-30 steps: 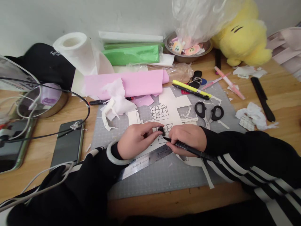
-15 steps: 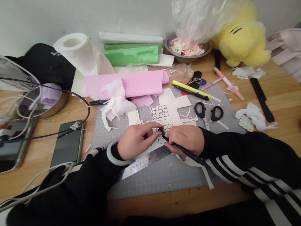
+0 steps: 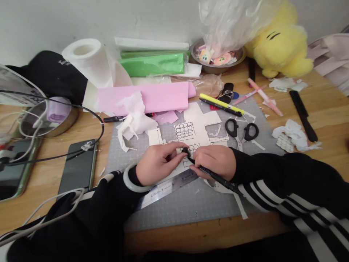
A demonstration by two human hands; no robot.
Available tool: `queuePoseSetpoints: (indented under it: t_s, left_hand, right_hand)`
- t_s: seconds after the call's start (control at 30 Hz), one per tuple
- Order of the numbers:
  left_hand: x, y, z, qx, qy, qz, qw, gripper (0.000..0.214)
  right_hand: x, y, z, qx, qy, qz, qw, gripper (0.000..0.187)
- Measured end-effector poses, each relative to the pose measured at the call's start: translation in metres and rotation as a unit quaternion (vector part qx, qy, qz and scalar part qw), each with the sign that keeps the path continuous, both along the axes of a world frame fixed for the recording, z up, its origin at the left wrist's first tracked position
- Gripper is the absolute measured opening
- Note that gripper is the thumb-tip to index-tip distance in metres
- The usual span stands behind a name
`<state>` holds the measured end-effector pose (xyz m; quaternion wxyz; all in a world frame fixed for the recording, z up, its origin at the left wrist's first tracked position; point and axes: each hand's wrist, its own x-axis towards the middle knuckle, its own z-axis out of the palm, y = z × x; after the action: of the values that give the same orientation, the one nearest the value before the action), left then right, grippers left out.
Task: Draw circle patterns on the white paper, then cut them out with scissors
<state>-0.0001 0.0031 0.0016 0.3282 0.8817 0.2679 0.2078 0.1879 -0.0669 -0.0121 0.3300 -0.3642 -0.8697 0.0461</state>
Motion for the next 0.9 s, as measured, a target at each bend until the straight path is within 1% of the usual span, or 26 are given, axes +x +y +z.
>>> queuePoseSetpoints:
  t_s: [0.27, 0.43, 0.53, 0.63, 0.77, 0.9]
  left_hand:
    - [0.001, 0.0004, -0.0005, -0.009, 0.001, 0.002, 1.0, 0.02]
    - [0.0014, 0.0005, -0.0015, -0.018, 0.008, 0.001, 1.0, 0.02]
    - [0.0013, 0.0001, -0.0014, -0.012, 0.018, 0.0, 1.0, 0.022]
    - [0.0016, -0.0003, -0.0003, 0.001, 0.029, -0.005, 1.0, 0.022]
    - [0.0024, -0.0014, 0.0013, 0.009, 0.041, -0.007, 0.999, 0.022]
    - [0.0029, -0.0025, 0.0013, 0.008, 0.045, -0.01, 0.999, 0.022]
  right_hand:
    - [-0.0009, -0.0013, 0.0009, -0.013, -0.021, -0.005, 1.0, 0.016]
    - [-0.0013, -0.0018, 0.0001, -0.001, -0.055, -0.011, 0.998, 0.017]
    - [-0.0015, -0.0012, 0.0004, -0.004, -0.063, -0.003, 0.998, 0.017]
    - [-0.0021, -0.0005, 0.0011, -0.019, -0.048, 0.003, 0.999, 0.017]
    - [-0.0022, -0.0005, 0.0006, -0.026, -0.009, -0.01, 1.0, 0.016]
    - [-0.001, -0.0016, -0.0019, -0.05, 0.019, -0.018, 0.998, 0.014]
